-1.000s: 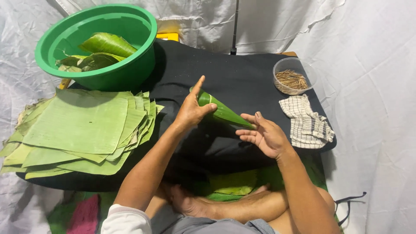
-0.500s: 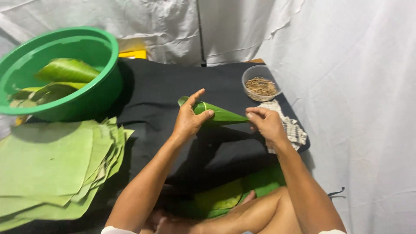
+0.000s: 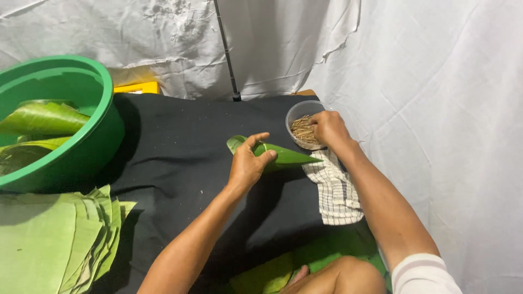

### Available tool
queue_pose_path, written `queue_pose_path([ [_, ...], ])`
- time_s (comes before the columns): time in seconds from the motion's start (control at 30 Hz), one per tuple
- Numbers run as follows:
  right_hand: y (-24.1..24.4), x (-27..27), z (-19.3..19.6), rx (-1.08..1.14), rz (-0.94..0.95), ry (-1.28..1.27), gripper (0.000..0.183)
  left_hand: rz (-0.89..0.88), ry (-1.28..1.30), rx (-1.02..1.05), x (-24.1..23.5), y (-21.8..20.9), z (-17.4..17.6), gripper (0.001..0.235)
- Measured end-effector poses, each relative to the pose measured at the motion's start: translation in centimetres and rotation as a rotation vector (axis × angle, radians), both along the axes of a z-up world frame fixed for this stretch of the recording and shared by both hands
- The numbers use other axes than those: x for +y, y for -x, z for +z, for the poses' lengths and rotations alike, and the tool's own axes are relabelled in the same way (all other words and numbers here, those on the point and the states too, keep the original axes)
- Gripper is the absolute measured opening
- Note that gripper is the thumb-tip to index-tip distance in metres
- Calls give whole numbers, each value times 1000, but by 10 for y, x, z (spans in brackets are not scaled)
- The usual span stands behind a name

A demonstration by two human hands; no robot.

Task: Cleaning banana leaves with a cloth and folding them into cone shapes for food packaging.

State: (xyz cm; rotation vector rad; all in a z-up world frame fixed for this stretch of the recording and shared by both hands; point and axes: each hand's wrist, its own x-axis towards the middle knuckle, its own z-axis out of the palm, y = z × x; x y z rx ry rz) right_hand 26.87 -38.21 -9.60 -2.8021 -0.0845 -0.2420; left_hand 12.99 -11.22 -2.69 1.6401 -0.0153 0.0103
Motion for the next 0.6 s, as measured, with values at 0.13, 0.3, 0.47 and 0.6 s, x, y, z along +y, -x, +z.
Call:
queue_pose_path([
  [0.13,-10,12,6,16,77,12,19,4,-18,45,-1,-4,-4,55],
  [0.3,-23,21,7,169,87,60,11,16,13,83,1,-4,-1,55],
  [0.47,-25,25,1,181,69,88,9,9,22,88,1,-3,-10,55],
  [0.6,-18,31,13,172,61,66,11,21,21,93,3,-3,-12,55],
])
